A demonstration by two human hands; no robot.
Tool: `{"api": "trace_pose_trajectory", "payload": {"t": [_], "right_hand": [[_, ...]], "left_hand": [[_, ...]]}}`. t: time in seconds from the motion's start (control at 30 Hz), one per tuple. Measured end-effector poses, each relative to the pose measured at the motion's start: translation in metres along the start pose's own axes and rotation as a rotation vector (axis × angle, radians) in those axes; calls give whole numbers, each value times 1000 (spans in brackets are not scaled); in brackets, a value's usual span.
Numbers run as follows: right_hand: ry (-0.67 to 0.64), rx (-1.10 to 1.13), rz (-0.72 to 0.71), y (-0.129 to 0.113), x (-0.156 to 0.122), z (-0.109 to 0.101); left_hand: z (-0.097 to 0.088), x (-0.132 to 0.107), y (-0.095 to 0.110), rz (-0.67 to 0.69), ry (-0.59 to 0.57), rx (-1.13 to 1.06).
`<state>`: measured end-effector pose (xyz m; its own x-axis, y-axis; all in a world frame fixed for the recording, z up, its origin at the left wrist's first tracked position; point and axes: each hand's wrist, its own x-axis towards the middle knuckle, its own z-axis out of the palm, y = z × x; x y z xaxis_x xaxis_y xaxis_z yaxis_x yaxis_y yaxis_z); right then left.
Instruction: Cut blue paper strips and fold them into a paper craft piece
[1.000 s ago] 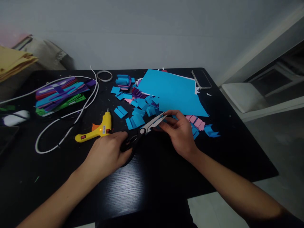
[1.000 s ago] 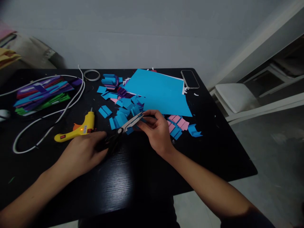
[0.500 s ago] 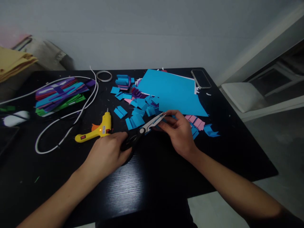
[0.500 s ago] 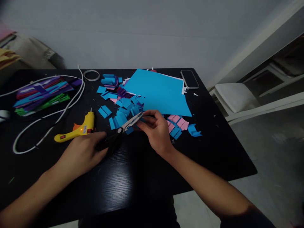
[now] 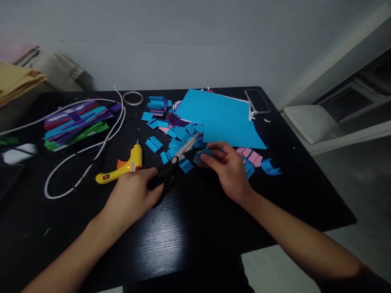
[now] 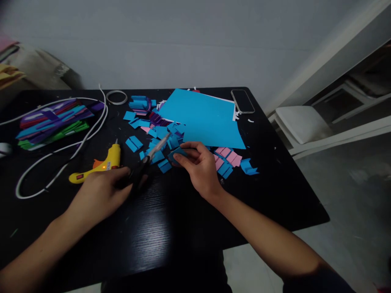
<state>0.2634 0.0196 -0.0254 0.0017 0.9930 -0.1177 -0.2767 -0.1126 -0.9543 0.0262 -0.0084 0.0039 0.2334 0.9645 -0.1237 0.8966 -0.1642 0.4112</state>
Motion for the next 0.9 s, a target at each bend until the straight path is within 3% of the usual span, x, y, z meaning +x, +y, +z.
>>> {"api": "trace_pose_trajectory", "payload": {"t": [0.13, 0.33, 0.5, 0.67, 0.9], "right_hand": [[-12, 27, -11, 1, 1, -2], [-98, 102, 70, -3, -1, 1], [-155, 86, 67, -2, -4, 2], [-197, -48, 51, 1, -8, 5], [-244, -296, -88, 8, -19, 7]], "left_hand": [[-1, 2, -2, -63, 65, 25], [6, 2, 1, -28, 38, -30], [14, 0, 4, 33, 61, 52], [18, -2, 6, 64, 92, 129], [12, -6, 7, 121, 143, 88]]}}
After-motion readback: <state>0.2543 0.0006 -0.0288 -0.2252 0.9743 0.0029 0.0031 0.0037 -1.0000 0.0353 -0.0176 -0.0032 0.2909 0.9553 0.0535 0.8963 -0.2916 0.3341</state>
